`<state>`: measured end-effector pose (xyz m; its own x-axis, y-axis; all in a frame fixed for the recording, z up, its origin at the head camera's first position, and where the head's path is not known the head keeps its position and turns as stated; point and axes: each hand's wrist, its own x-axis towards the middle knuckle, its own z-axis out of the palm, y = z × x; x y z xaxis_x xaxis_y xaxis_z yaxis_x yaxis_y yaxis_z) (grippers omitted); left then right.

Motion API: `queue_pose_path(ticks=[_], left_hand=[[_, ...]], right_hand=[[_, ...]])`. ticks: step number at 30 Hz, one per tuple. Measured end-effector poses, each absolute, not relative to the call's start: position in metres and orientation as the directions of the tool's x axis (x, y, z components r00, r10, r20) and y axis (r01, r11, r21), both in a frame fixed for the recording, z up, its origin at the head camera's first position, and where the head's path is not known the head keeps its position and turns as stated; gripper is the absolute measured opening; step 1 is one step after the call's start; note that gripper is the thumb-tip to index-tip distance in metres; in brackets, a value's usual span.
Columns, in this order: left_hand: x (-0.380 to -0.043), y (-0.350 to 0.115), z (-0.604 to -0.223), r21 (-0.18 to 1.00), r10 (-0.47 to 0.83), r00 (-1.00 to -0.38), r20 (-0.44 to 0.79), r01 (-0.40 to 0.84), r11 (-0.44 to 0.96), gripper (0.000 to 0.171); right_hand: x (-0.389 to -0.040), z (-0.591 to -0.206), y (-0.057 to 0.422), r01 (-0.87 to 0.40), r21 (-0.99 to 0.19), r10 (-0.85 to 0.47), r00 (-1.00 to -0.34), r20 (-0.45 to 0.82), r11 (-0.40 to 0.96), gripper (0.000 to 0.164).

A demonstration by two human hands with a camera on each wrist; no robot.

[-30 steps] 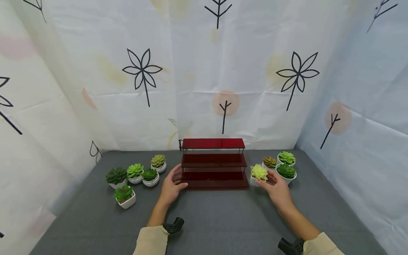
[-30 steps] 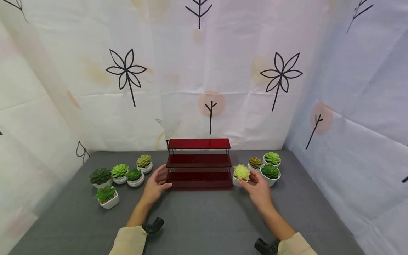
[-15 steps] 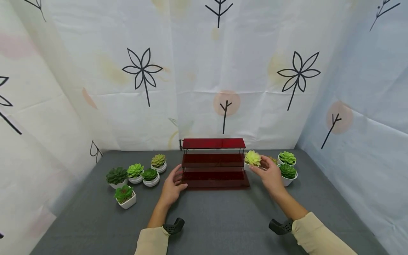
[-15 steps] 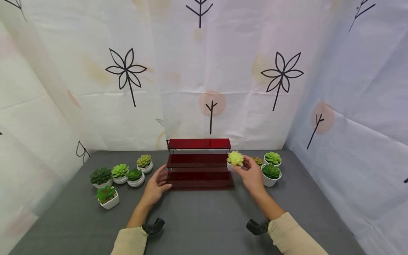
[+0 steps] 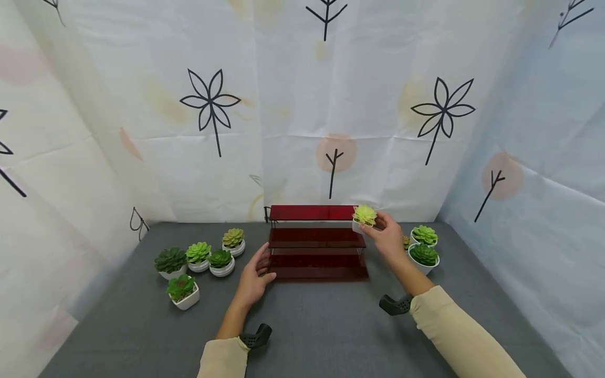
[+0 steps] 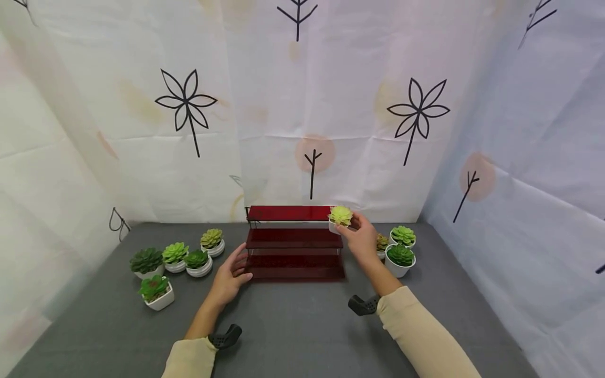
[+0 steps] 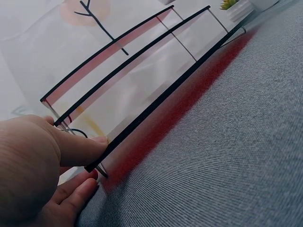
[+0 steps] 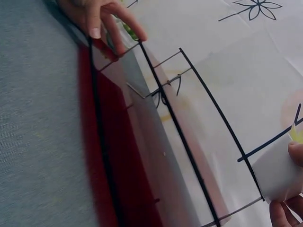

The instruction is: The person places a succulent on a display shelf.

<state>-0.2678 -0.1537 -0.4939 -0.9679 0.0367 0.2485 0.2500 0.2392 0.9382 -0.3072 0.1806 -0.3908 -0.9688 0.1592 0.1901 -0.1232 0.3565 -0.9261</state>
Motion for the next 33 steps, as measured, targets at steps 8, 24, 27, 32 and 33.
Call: queue_pose_path(ticks=[8,24,27,32,33], left_hand=[[-0.267,-0.151,-0.488,0.926,0.058,-0.961,0.269,0.274,0.259,0.079],[-0.264,-0.153,-0.487,0.926,0.066,-0.961,0.269,0.276,0.258,0.077],[-0.262,-0.153,-0.484,0.929,0.069,-0.961,0.266,0.275,0.248,0.077],[-0.268,-0.156,-0.494,0.931,0.062,-0.963,0.261,0.269,0.248,0.079],[-0.268,-0.156,-0.495,0.931,0.062,-0.963,0.26,0.268,0.249,0.079]], right_hand=[[-0.327,-0.378,0.171,-0.103,-0.933,0.156,-0.974,0.165,0.346,0.061],[-0.357,-0.378,0.149,-0.095,-0.91,0.106,-0.983,0.15,0.404,0.059],[-0.36,-0.377,0.145,-0.11,-0.904,0.081,-0.984,0.156,0.414,0.06],[-0.363,-0.38,0.138,-0.125,-0.912,0.081,-0.982,0.17,0.39,0.059],[-0.363,-0.38,0.136,-0.126,-0.916,0.085,-0.982,0.17,0.382,0.058]])
